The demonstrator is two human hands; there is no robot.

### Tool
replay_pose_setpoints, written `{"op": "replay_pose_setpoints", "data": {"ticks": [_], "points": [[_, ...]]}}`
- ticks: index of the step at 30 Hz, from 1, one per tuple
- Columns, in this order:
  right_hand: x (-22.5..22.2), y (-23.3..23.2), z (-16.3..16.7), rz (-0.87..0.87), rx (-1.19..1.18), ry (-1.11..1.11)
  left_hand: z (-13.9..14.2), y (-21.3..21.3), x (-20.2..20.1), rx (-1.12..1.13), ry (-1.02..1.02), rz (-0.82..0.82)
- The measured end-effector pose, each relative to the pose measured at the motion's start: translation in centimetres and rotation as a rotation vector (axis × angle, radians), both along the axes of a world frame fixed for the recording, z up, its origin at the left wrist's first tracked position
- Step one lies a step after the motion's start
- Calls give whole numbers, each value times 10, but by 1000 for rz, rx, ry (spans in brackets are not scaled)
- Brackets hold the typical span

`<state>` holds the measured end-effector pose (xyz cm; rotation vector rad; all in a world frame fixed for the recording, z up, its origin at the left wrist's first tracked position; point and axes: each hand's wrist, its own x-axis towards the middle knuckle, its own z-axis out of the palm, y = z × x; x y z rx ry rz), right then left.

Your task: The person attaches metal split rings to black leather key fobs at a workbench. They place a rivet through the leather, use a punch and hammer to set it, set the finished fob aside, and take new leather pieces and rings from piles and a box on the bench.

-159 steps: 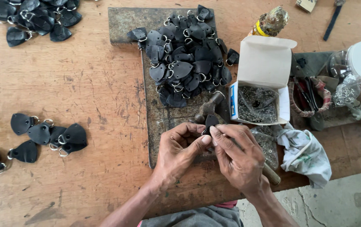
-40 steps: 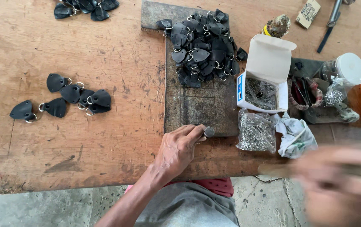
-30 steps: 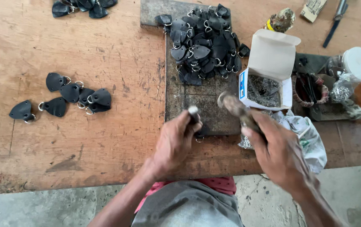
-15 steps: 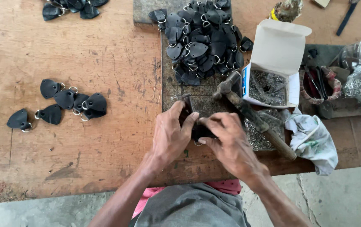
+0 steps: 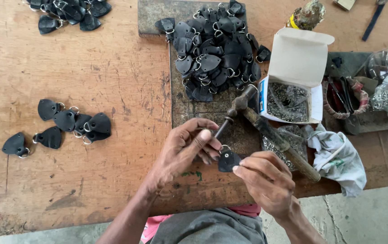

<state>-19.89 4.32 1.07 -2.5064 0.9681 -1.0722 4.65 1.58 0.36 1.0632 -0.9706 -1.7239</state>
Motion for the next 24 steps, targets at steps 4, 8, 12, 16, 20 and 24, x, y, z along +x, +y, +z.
{"op": "replay_pose_setpoints", "data": {"ticks": [4,8,12,16,20,24], "points": [[7,-9,1,8,21,-4,-4,2,-2,-81,41,-35],[12,-12,0,3,78,-19,-10,1,-5,-45,12,-41],[18,-18,-5,-6,68,-56,-6,1,-2,-233,-128,-19],[27,-16,-6,-184,461,-258,8,8,9,-662,-316,-12],[40,-16,-3,-255,831,-272,23,14,13,-417,-419,-62],[48,-16,-5,-143,699,-220,27,23,33,-560,-720,174]]}}
